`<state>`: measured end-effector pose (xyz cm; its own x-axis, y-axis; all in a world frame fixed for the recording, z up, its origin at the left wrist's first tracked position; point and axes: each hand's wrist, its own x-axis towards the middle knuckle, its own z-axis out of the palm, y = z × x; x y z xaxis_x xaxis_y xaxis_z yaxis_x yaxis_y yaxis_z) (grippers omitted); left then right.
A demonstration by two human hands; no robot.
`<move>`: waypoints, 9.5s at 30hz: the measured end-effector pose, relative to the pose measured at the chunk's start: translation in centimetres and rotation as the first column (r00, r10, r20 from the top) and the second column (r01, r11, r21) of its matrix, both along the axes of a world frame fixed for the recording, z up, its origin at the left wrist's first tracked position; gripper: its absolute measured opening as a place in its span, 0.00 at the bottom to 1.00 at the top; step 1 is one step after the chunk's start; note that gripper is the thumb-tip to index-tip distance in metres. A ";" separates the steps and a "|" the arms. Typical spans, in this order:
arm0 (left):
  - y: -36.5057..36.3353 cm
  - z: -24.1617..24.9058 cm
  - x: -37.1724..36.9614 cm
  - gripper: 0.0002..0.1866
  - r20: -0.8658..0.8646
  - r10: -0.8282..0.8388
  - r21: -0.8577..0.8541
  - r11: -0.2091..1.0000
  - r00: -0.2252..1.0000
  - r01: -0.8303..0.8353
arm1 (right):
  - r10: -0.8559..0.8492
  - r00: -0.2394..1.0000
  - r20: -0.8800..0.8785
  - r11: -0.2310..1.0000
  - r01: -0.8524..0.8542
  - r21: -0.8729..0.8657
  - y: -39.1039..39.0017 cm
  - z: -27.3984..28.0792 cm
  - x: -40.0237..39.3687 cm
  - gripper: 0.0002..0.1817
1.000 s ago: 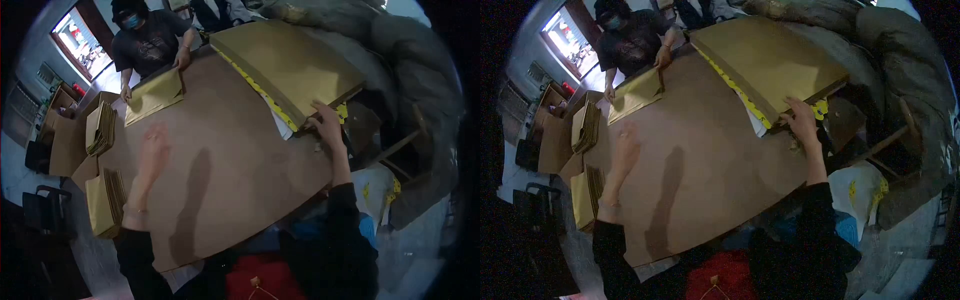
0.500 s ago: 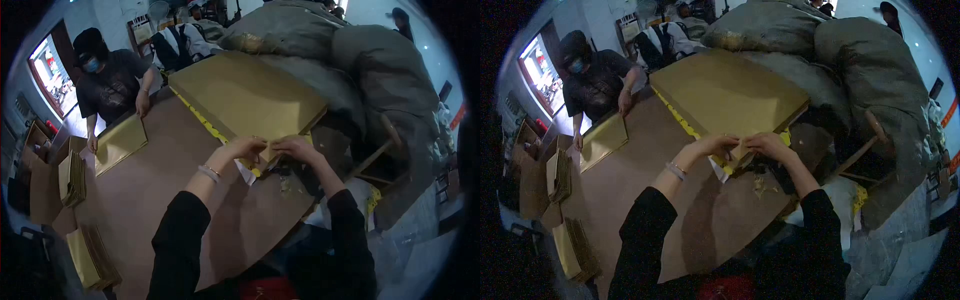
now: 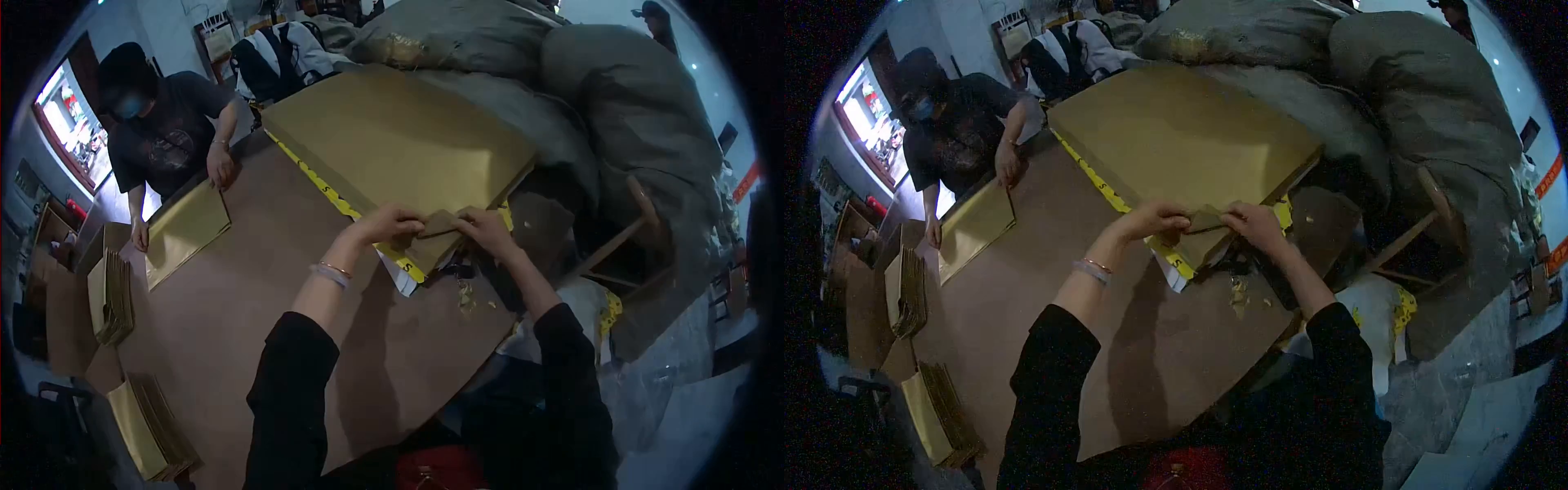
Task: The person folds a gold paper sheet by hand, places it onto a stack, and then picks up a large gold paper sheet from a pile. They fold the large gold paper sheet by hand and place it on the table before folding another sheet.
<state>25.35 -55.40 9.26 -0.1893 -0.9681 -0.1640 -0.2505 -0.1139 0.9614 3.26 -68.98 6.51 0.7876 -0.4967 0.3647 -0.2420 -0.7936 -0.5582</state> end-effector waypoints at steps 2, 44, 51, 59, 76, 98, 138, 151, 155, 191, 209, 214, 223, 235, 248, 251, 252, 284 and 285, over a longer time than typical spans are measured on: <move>-0.1 -0.3 -0.1 0.11 0.132 0.110 -0.030 0.994 0.985 -0.106 | -0.046 0.998 -0.032 0.995 0.048 0.090 0.8 1.0 0.0 0.12; 0.5 -0.8 -1.2 0.16 0.084 0.332 -0.119 0.940 0.940 -0.321 | 0.194 0.979 0.060 0.971 -0.183 -0.154 -0.8 0.6 0.4 0.13; 1.0 -1.0 -1.4 0.15 -0.058 0.312 -0.065 0.947 0.948 -0.315 | 0.165 0.979 0.121 0.848 -0.203 0.490 -1.2 1.2 0.9 0.10; 1.0 -1.3 -1.4 0.15 0.048 0.300 -0.181 0.941 0.953 -0.287 | 0.190 0.981 -0.038 0.808 -0.134 0.573 -1.6 2.6 1.1 0.09; 0.7 -4.3 -3.2 0.13 0.080 0.525 -0.269 0.830 0.847 -0.489 | -0.097 0.938 0.334 0.984 0.140 -0.109 1.7 -0.5 2.2 0.10; 18.6 6.7 -9.2 0.08 0.080 0.781 -0.709 0.481 0.619 -0.515 | -0.208 0.966 0.156 0.969 0.225 -0.099 0.2 -3.7 -1.8 0.23; 61.4 5.5 -27.9 0.05 -0.582 0.811 -0.499 -0.417 -0.064 -0.760 | 0.133 0.984 0.119 0.803 -0.177 0.570 23.1 -12.5 -14.4 0.22; 70.1 33.3 -22.2 0.17 0.097 0.498 -0.905 0.404 -0.862 0.132 | 0.166 0.483 0.860 0.896 -0.438 0.072 22.8 20.4 -10.0 0.21; 70.4 38.1 -23.8 0.18 0.060 0.638 -0.946 0.282 -0.768 0.160 | 0.252 0.412 0.876 0.883 -0.468 -0.034 24.7 28.1 -10.1 0.22; 50.7 -2.5 4.9 0.27 0.531 0.726 -0.487 -0.160 -0.437 -0.859 | 0.303 0.951 -0.055 0.839 -0.239 0.488 13.2 -5.7 22.8 0.47; 49.7 -8.9 -13.7 0.25 0.735 0.607 -0.312 0.699 0.303 -0.643 | 0.388 0.912 -0.130 0.610 -0.148 0.779 16.6 -4.9 -0.5 0.38; 49.7 -9.0 -14.0 0.25 0.750 0.614 -0.371 0.698 0.245 -0.612 | 0.408 0.913 -0.007 0.555 -0.242 0.796 18.9 -5.8 -15.0 0.40; 55.2 -7.3 -17.2 0.22 0.711 0.588 -0.333 0.765 0.386 -0.552 | 0.151 0.982 0.114 0.535 -0.178 0.826 20.0 -11.7 -23.6 0.38; 62.6 -11.2 -23.9 0.34 0.971 0.227 -0.197 0.936 0.072 -0.293 | 0.315 0.949 0.028 0.518 -0.197 0.832 20.7 -10.7 -26.1 0.25; 60.5 -5.0 -19.9 0.17 0.439 0.681 -0.230 0.716 0.586 -0.659 | 0.113 0.848 0.517 0.073 -0.526 0.847 20.3 -6.1 -21.6 0.16; 60.8 -3.6 -16.1 0.15 0.033 0.686 0.113 0.720 0.727 -0.685 | -0.033 0.970 0.239 0.677 -0.154 0.719 18.3 -5.8 -16.1 0.17; 60.2 -3.6 -15.2 0.15 0.035 0.688 0.107 0.718 0.724 -0.688 | -0.034 0.950 0.309 0.588 -0.231 0.775 16.5 -6.2 -13.9 0.18; 56.4 -7.7 -19.3 0.14 0.055 0.961 0.069 -0.276 -0.273 -0.959 | -0.120 0.970 -0.210 0.871 0.204 0.448 22.6 -4.6 -9.8 0.20; 56.2 -7.5 -19.2 0.15 0.053 0.960 0.074 -0.280 -0.276 -0.957 | -0.131 0.966 -0.221 0.882 0.215 0.420 22.7 -4.8 -9.1 0.20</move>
<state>6.19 0.78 1.79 0.9649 0.0938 -0.2454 0.2610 -0.2372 0.9357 -5.86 -46.31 1.69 0.7053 -0.7061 -0.0620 -0.4830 -0.4147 -0.7712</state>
